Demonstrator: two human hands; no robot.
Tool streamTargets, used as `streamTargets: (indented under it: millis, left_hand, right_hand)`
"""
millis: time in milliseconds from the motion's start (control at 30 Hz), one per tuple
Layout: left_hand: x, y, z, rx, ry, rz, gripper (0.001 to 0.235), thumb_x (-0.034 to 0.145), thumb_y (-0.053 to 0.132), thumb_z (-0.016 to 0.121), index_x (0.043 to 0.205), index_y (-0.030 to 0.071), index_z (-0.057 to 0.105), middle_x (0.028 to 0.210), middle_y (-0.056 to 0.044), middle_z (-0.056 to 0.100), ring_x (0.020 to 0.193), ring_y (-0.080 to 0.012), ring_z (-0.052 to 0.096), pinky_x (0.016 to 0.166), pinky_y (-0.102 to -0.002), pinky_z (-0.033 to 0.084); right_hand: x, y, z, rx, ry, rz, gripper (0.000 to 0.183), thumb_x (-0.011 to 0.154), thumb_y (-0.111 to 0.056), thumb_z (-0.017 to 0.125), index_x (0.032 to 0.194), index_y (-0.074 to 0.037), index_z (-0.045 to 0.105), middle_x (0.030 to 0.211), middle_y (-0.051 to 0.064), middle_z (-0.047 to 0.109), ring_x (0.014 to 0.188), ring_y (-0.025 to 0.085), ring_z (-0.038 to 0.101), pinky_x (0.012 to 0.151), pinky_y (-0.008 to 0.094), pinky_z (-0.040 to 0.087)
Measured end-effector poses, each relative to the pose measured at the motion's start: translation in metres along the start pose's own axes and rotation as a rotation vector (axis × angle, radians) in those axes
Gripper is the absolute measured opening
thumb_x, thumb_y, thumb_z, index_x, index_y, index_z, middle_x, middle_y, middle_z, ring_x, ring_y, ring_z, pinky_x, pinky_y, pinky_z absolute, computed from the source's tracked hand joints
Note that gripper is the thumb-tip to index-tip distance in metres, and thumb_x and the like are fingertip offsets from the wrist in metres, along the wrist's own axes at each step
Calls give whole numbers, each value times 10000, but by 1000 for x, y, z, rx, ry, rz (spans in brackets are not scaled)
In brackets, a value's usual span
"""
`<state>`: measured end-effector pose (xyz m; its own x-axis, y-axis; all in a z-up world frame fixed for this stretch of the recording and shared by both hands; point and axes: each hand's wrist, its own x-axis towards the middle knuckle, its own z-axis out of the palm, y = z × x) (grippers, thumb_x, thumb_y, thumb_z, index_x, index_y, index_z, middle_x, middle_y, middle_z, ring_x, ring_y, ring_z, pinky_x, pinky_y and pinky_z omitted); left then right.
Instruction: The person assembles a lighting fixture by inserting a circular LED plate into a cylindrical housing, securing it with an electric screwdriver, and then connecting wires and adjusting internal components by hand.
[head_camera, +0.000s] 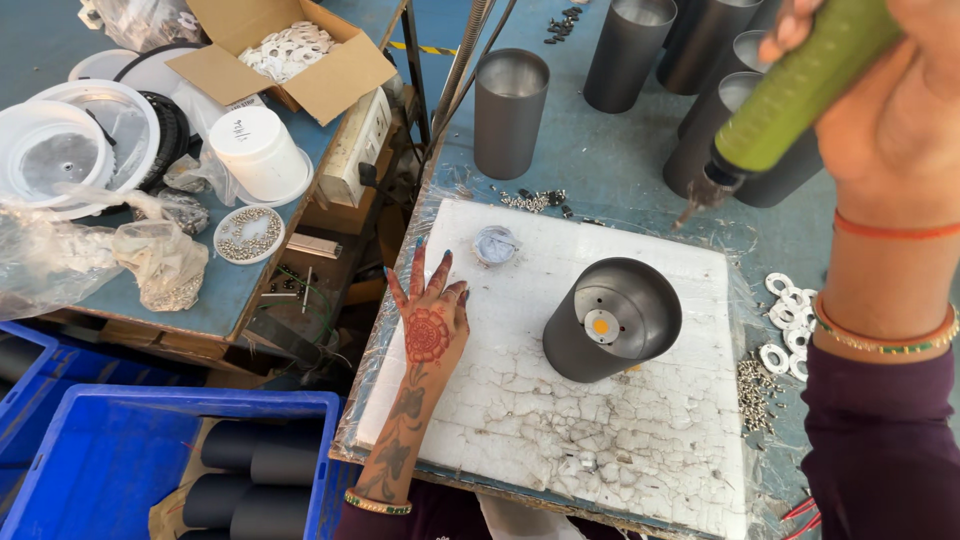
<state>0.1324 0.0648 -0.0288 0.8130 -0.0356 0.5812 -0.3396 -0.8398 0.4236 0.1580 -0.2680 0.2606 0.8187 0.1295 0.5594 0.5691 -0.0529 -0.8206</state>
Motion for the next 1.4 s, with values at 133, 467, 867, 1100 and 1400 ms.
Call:
streamTargets:
  millis: [133, 467, 867, 1100, 1400]
  left_hand:
    - [10, 12, 2, -24, -30, -50, 77, 784, 96, 724, 785, 67, 795, 1383, -105, 628, 1488, -334, 292, 1203, -698, -1]
    - [5, 14, 13, 87, 49, 121, 102, 907, 81, 634, 839, 14, 671, 1337, -140, 659, 1471, -319, 378, 1238, -676, 97]
    - [4, 49, -29, -1483, 214, -546, 93, 976, -10, 607, 1067, 9, 608, 1031, -132, 743, 966, -238, 746, 936, -337, 599]
    - [-17, 63, -35, -1901, 134, -789, 211, 910, 17, 706, 1114, -36, 701, 1014, -124, 734, 958, -201, 710, 984, -331, 563]
    - [-28, 103, -47, -1925, 28, -845, 159, 935, 109, 719, 1029, -18, 705, 913, -89, 712, 876, -173, 687, 912, -318, 557]
  right_hand:
    - [-13, -5, 0, 67, -76, 4, 492, 1095, -465, 451, 1227, 2, 530, 1054, 103, 522, 908, 184, 544, 818, 297, 484]
    - [-37, -3, 7, 256, -159, 4, 599, 1052, -565, 401, 1155, 14, 512, 949, 109, 480, 810, 195, 491, 747, 307, 443]
    - [-54, 0, 18, 412, -132, 11, 733, 1001, -685, 341, 1069, 29, 490, 823, 116, 431, 693, 208, 427, 662, 320, 393]
    - [-61, -2, 36, 549, -117, 10, 812, 971, -754, 306, 1019, 38, 477, 750, 121, 402, 625, 216, 390, 613, 327, 364]
    - [-56, -31, 92, 783, -61, 33, 896, 946, -828, 246, 1043, 33, 475, 703, 121, 435, 595, 225, 440, 587, 335, 399]
